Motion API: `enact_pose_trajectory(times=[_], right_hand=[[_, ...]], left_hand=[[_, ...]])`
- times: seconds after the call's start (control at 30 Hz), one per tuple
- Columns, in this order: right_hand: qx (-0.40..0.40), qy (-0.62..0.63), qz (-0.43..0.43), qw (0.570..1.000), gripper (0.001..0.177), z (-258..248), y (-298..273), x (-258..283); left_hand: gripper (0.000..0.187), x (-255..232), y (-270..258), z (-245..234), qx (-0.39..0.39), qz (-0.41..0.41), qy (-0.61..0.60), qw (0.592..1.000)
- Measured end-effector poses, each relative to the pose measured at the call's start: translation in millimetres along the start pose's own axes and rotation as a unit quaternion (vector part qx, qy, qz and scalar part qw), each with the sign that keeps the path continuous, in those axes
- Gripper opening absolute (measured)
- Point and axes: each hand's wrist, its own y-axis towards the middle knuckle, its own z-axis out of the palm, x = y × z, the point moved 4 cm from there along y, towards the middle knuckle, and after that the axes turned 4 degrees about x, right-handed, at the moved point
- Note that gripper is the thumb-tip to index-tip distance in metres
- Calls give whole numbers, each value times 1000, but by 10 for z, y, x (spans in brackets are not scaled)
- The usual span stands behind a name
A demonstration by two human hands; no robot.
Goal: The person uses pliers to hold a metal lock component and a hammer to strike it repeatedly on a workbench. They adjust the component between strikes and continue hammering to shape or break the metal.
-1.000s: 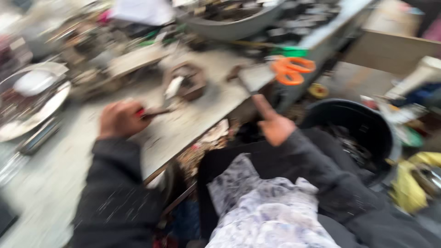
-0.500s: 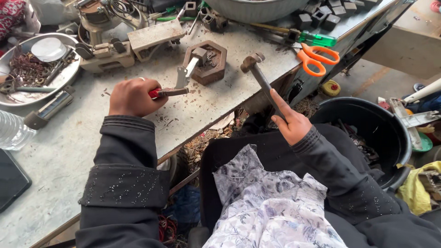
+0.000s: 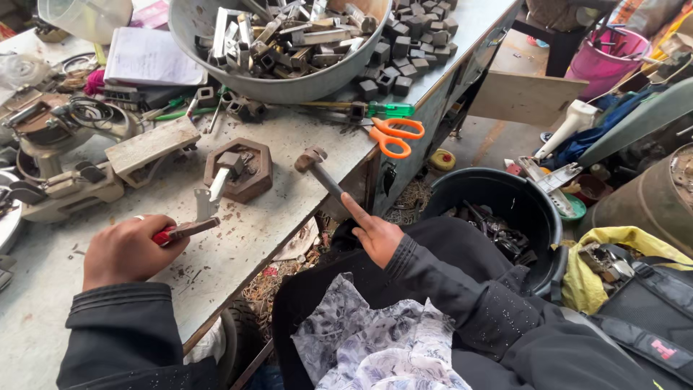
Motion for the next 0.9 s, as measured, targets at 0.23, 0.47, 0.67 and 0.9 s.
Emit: enact_pose_trajectory(times=[0.23, 0.47, 0.67, 0.9], right_hand=[[-7, -4, -27, 1000, 80, 14, 24, -25], [3, -5, -11, 1000, 79, 45, -12, -68], [-65, 16, -103, 992, 80, -7, -14, 30], [19, -1, 94, 995, 78, 77, 21, -48]], left_hand=[[30, 13, 2, 13, 6, 2, 4, 1000], [28, -1, 8, -15, -5, -2, -1, 1000], [30, 3, 55, 14, 9, 22, -6, 1000], [26, 31, 46, -21, 7, 26, -29, 999]])
